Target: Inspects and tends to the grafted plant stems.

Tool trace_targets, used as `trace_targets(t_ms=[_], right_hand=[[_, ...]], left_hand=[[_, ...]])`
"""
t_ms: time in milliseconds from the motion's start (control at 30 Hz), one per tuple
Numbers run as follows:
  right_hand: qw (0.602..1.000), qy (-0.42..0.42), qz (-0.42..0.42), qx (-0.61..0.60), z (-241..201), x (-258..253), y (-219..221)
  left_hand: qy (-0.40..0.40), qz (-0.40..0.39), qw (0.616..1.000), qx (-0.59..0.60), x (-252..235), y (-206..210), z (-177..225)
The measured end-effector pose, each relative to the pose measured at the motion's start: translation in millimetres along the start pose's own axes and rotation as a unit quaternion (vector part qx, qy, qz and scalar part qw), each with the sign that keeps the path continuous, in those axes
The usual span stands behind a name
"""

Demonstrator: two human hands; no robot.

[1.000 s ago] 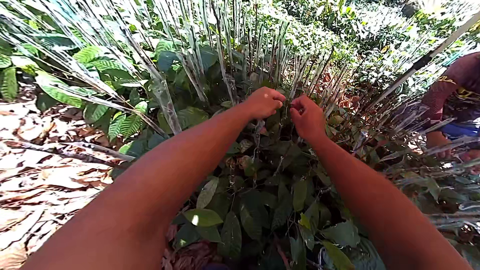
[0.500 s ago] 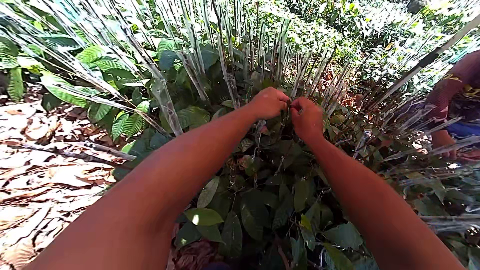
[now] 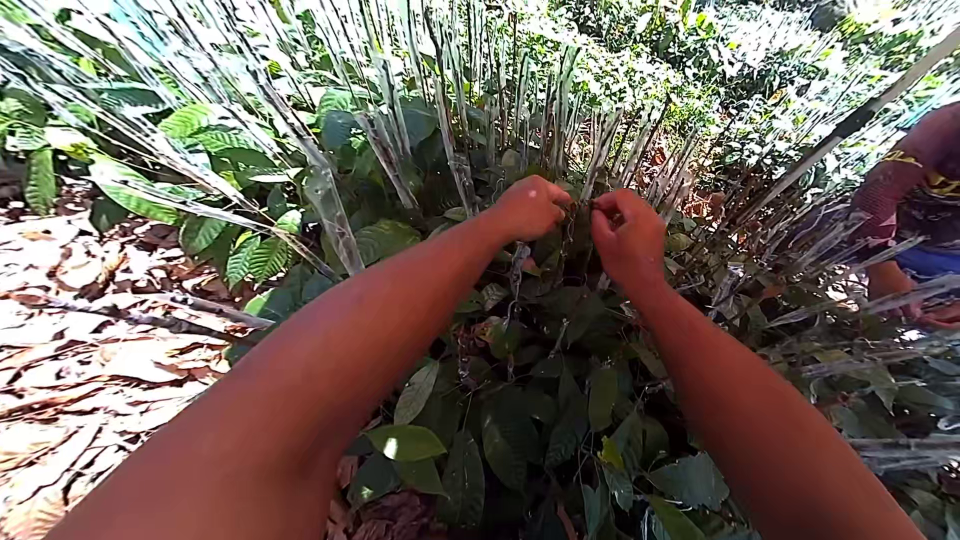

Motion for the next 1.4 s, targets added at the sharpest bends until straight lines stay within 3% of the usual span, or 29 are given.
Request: trace_targets(t_ms=[200, 333, 467, 700, 1000, 1400], right_hand=[[0.969, 0.099, 0.157, -0.165, 24.3, -41.1, -39.3], [0.964, 0.205, 0.075, -0.151, 48.5, -53.4, -30.1], [0.963, 0.242, 0.025, -0.119, 59.1, -61.6, -20.5], [0.956, 0.256, -0.009, -0.144, 66.9, -69.0, -13.6], [0.98, 0.177, -0.068, -0.066, 67.2, -74.8, -11.2], [0.983, 0.153, -0.075, -0.068, 67.1, -76.5, -11.5]], left_hand=[[-0.039, 0.023, 0.997, 0.069, -21.4, -8.9, -1.9], [-0.065, 0.016, 0.99, 0.123, -40.9, -6.4, 7.0], [-0.048, 0.031, 0.987, 0.152, -55.6, -3.6, 19.1], [-0.048, 0.051, 0.983, 0.17, -69.6, 0.5, 33.9], [-0.042, 0.044, 0.988, 0.145, -78.1, 4.4, 35.4], [-0.039, 0.031, 0.981, 0.187, -71.3, 4.7, 42.8]])
Point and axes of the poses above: each hand's wrist, its own x-axis away from the middle knuckle, its own y-axis out of the palm, z = x × y, the point moved 1 cm from there along -x, towards the middle knuckle, and after that the axes turned 15 degrees about -x, right-handed, at the moved point
